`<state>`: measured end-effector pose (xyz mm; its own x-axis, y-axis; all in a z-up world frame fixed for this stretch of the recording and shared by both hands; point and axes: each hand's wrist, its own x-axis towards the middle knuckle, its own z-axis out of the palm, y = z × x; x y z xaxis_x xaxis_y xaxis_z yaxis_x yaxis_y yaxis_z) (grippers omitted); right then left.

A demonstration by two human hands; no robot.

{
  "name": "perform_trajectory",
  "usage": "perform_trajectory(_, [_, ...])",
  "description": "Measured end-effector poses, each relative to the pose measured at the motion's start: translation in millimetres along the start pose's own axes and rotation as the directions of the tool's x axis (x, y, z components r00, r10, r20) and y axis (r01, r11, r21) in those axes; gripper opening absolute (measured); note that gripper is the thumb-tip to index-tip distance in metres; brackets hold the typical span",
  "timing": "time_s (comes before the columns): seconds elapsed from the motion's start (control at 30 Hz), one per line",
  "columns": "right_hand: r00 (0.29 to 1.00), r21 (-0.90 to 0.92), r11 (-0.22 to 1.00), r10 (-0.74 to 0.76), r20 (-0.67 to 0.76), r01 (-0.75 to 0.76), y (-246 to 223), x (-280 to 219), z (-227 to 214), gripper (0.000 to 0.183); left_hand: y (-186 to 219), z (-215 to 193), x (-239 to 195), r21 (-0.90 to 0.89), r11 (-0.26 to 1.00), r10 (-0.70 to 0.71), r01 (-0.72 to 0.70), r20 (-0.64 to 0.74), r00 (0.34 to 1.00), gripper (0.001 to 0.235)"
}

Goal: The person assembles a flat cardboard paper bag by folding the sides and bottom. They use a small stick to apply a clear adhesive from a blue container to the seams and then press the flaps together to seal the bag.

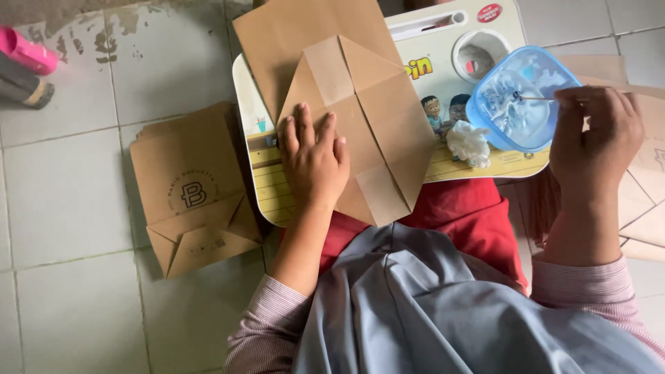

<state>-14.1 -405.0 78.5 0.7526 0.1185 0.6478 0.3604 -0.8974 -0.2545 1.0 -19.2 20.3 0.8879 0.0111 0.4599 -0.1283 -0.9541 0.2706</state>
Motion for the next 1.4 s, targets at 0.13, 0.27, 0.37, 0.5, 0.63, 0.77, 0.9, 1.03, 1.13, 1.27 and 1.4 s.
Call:
perform_trajectory(0.13, [1.0,-0.068,0.998,0.017,0.012,-0.016,12,-13,9,0.012,-1,2,-1,0.013,1.0,-0.014,0.014,0.0,1.0,0.043])
perform_trajectory(0.27, [0.997,-0.044,0.997,0.059,0.041,-0.057,4,-11,17,0.017,0,2,0,0.024,1.0,-0.016,0.016,-0.007,1.0,0.043])
perform_trajectory(0.37, [0.997,-0.048,0.997,0.062,0.052,-0.059,9,-14,22,0.016,1,1,1,0.016,1.0,-0.025,0.025,0.0,1.0,0.043])
perform_trajectory(0.5, [0.98,0.066,0.98,0.183,0.079,-0.188,7,-14,24,0.027,1,-5,1,0.008,1.0,-0.019,0.019,-0.009,1.0,0.043])
perform_trajectory(0.63, [0.933,0.373,0.859,0.353,0.067,-0.352,11,-15,30,0.021,0,0,0,-0.07,0.997,-0.026,0.023,-0.033,0.999,0.032])
perform_trajectory(0.77, [0.901,0.506,0.765,0.43,0.058,-0.398,11,-12,27,0.015,-4,4,-3,-0.117,0.993,-0.029,0.025,-0.035,0.999,0.023])
perform_trajectory(0.9, [0.864,0.453,0.757,0.5,0.06,-0.47,12,-19,20,0.017,-3,-1,-4,-0.113,0.993,-0.016,0.019,0.027,1.0,0.042])
perform_trajectory(1.03, [0.937,0.406,0.857,0.349,-0.006,-0.317,15,-23,19,0.023,-3,-10,-3,-0.044,0.999,0.038,-0.028,0.236,0.971,0.089])
perform_trajectory(1.13, [0.959,0.375,0.89,0.282,-0.01,-0.258,23,-27,25,0.018,-7,-10,-3,-0.034,0.999,0.051,-0.042,0.36,0.932,0.115])
perform_trajectory(1.27, [0.977,0.227,0.951,0.214,0.007,-0.21,9,-24,21,0.018,-6,-4,-9,-0.021,0.999,0.044,-0.039,0.313,0.949,0.113])
perform_trajectory(1.4, [0.994,0.037,0.993,0.107,0.034,-0.108,13,-26,18,0.022,-3,-8,-10,-0.004,0.999,0.045,-0.045,0.273,0.961,0.107])
